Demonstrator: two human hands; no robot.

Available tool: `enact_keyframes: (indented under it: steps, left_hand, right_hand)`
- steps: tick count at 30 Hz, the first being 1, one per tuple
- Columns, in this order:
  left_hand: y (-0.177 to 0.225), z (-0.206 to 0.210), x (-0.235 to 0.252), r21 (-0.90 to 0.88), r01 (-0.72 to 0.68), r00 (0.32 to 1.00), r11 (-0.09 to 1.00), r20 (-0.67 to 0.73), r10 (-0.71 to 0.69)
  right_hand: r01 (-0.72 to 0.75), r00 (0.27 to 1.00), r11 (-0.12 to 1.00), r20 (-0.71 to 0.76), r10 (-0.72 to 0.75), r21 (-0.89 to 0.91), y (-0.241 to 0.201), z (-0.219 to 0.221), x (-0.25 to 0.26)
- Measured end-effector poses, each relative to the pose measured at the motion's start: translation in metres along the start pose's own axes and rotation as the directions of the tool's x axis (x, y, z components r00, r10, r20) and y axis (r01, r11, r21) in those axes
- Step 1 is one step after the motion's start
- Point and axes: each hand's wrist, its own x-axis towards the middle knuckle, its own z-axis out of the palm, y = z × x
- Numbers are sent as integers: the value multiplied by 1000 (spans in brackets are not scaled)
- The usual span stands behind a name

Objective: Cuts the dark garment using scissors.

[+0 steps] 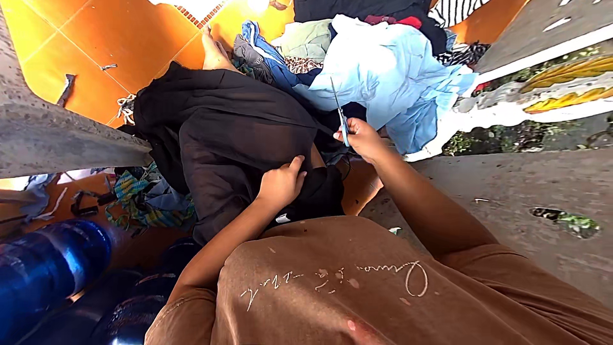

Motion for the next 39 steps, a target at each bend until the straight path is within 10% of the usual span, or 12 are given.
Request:
enact_keyframes:
  steps: [4, 8, 11, 21, 39]
  left_hand:
    - [-11, -3, 19, 187, -128, 907, 974, -375, 191]
    - [-33, -24, 50, 186, -7, 977, 982, -207, 46]
    - [-51, -19, 49, 190, -171, 957, 967, -203, 209]
    - [-47, -9, 20, 55, -234, 954, 971, -180, 240]
    - [-40, -3, 28, 3, -81, 985, 997, -151, 80]
  right_hand:
    - [28, 999, 995, 36, -31, 101, 1, 5, -14]
    - [26, 1000, 988, 4, -27, 155, -2, 6, -14]
    - [33, 999, 969, 26, -40, 244, 2, -4, -15]
    - [-135, 715, 957, 694, -86, 257, 6, -22, -63]
    - [-277, 785, 928, 616, 68, 251, -27, 14, -56]
